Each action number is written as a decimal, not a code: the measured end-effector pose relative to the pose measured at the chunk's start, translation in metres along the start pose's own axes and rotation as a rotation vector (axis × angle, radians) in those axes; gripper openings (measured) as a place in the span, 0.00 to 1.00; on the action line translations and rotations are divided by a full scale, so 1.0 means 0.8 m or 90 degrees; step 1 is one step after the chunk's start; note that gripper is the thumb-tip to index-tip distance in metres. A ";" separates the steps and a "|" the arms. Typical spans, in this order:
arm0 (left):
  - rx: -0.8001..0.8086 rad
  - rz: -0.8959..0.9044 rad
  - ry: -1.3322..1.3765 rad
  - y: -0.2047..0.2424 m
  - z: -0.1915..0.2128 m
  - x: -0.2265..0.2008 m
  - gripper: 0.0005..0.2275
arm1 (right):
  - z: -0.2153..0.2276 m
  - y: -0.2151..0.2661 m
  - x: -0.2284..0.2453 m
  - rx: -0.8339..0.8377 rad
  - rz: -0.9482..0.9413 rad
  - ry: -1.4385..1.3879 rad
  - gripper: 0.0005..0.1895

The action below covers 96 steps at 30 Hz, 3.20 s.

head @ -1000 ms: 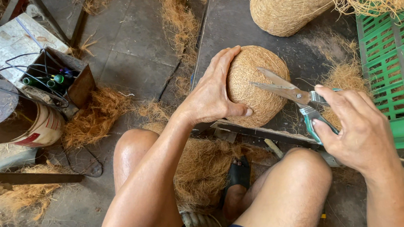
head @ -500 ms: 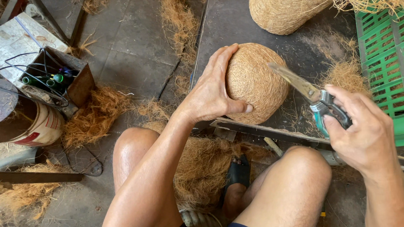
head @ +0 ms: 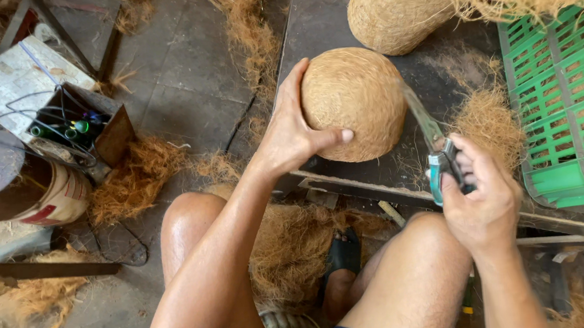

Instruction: The person trims the excess fibers from various coconut coir products using shears, turning the items over by hand to reach all sides and brushing away the loose fiber.

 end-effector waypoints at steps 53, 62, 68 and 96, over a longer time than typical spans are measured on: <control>-0.068 0.253 0.949 0.007 0.002 0.029 0.40 | -0.134 0.036 -0.088 0.336 -0.293 0.221 0.24; -0.068 0.239 0.940 0.007 0.005 0.027 0.39 | -0.089 -0.033 0.034 0.199 -0.401 -0.174 0.21; -0.053 0.234 0.935 0.004 -0.009 0.028 0.38 | -0.141 -0.059 0.054 0.098 -0.546 -0.665 0.21; -0.161 0.207 0.807 0.009 0.009 0.030 0.35 | -0.143 -0.065 0.008 0.023 -0.444 -0.469 0.08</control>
Point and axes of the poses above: each hand's wrist, its own y-axis away from the middle knuckle, its own z-axis out of the back of the hand, x = y × z, the point moved 5 cm from there along -y, towards the middle knuckle, and after that the axes turned 9 degrees about -x, right-handed, at the moved point
